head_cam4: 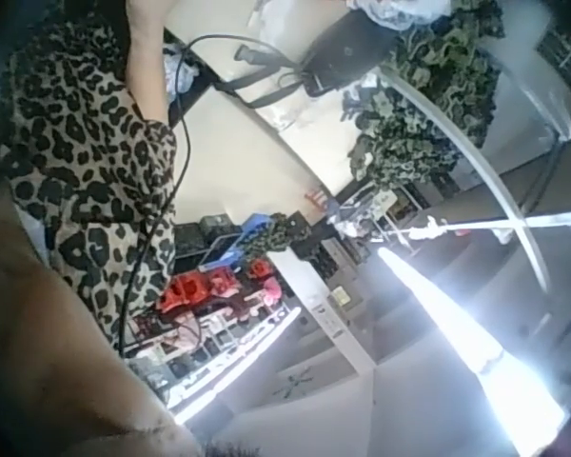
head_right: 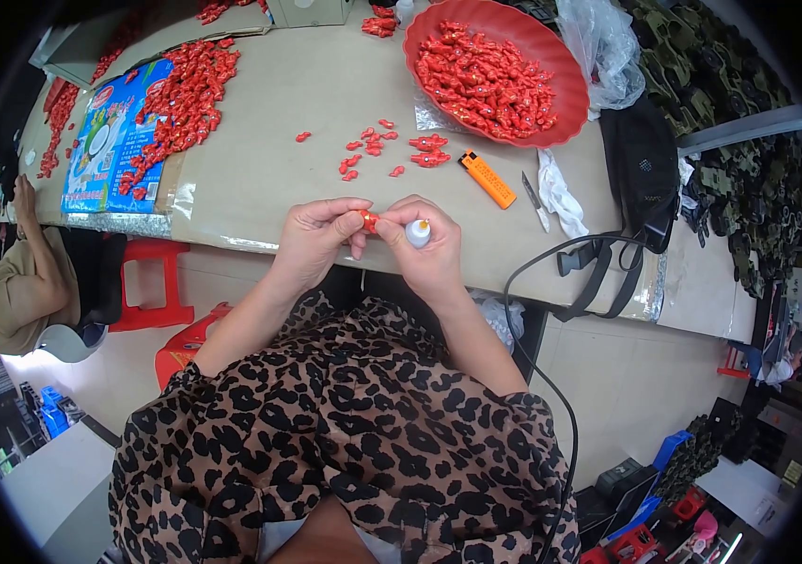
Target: The person assembles small red plastic figurines by applying glue from a squeeze bottle and joining parts together by hand, wiping the glue bottle tip with a cloth.
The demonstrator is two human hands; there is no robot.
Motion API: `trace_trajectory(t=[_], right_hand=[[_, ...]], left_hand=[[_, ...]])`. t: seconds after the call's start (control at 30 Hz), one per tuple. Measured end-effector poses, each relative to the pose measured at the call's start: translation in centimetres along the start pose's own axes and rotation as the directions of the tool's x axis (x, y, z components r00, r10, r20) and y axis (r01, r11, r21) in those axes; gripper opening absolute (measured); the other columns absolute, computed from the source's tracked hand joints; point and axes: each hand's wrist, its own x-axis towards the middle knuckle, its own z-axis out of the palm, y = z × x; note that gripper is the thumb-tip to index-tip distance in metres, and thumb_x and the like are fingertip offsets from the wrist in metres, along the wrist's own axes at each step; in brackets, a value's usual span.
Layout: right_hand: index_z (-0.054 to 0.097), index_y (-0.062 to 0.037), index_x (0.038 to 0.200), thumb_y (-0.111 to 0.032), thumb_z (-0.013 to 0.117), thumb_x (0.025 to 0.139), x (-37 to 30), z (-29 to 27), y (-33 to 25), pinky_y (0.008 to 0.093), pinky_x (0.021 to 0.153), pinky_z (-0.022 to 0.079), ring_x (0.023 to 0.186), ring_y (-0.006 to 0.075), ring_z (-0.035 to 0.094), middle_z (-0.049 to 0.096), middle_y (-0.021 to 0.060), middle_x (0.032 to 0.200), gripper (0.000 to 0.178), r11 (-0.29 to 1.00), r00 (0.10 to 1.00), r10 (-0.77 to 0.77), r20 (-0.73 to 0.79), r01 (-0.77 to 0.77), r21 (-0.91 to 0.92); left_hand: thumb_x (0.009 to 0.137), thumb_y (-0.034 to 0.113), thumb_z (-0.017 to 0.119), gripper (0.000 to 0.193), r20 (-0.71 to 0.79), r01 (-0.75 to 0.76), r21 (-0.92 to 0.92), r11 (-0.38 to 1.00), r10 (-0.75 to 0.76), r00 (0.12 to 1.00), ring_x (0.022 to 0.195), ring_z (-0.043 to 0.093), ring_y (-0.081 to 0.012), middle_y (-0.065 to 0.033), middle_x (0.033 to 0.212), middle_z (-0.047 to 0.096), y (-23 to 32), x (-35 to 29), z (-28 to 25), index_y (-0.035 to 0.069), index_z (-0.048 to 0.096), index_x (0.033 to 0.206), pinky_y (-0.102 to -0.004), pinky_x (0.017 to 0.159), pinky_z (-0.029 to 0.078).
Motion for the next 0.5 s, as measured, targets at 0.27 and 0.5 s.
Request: trace_trajectory(t=[0.27,0.5], right_hand=[[0.055,0.0007,0.071,0.001,0.060,0.071,0.06,0.02,-0.05,0.0213,0.060,0.040,0.067,0.0106,0.051,0.054,0.0065,0.073,0.006,1.000,1.000,0.014,0.009,-0.014,-0.028],[0.055,0.0008,0.072,0.001,0.060,0.071,-0.03,-0.17,0.11,0.0213,0.060,0.040,0.067,0.0106,0.051,0.054,0.0065,0.073,0.006,1.000,1.000,-0.006,0.009,0.006,-0.028]], left_hand=[[0.079,0.003,0.053,0.016,-0.003,0.001,0.020,1.000,-0.001,1.000,0.061,0.052,-0.0117,-0.0101,0.078,0.058,0.11,-0.01,-0.03,-0.003,0.057,0.093,-0.0222,0.050,0.045],[0.079,0.003,0.053,0.016,-0.007,0.000,0.033,0.999,0.000,1.000,0.060,0.053,-0.0117,-0.0094,0.076,0.058,0.09,-0.04,0.17,-0.002,0.058,0.093,-0.0220,0.050,0.045]])
